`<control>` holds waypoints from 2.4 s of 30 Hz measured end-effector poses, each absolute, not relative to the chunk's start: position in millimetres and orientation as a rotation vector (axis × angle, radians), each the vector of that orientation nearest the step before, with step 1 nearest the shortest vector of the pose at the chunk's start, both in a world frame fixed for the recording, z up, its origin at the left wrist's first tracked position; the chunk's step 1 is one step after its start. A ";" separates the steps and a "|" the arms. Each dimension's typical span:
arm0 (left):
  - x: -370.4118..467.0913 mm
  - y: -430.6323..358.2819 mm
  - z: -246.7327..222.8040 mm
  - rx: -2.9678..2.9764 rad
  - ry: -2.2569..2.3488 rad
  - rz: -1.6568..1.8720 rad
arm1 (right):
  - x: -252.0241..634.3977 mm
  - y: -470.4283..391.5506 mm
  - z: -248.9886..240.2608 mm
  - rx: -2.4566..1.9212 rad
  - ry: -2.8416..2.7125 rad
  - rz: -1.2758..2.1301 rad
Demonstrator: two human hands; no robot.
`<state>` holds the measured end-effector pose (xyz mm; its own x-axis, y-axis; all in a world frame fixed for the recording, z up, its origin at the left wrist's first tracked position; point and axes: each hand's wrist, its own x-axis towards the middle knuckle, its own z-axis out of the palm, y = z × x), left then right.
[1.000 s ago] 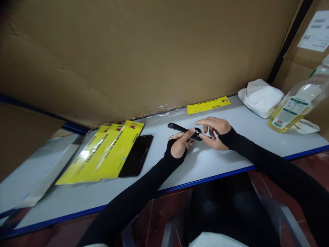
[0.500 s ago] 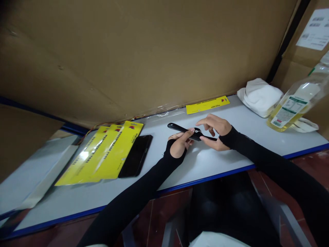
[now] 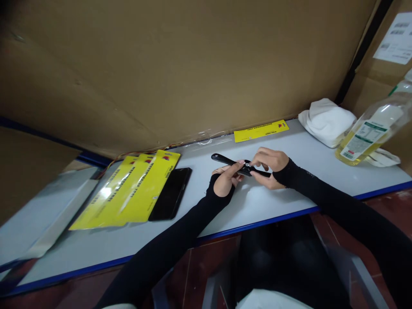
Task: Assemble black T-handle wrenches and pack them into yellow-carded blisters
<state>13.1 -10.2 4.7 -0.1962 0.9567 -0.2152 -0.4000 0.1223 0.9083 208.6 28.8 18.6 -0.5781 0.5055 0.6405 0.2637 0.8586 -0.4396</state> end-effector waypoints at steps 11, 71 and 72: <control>13.1 -10.7 8.0 0.654 1.176 1.393 | 204.8 26.9 17.5 -0.651 -2.171 0.249; 12.1 -11.5 4.0 0.680 1.195 1.371 | 205.7 28.0 13.0 -0.563 -2.236 0.190; 12.2 -11.6 4.0 0.681 1.203 1.370 | 206.0 28.3 12.6 -0.562 -2.221 0.166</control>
<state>12.2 -11.6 4.0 -0.1993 0.9505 -0.2384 -0.3593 0.1554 0.9202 206.0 28.3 12.6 -0.5640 0.4479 0.6938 0.3401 0.8916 -0.2991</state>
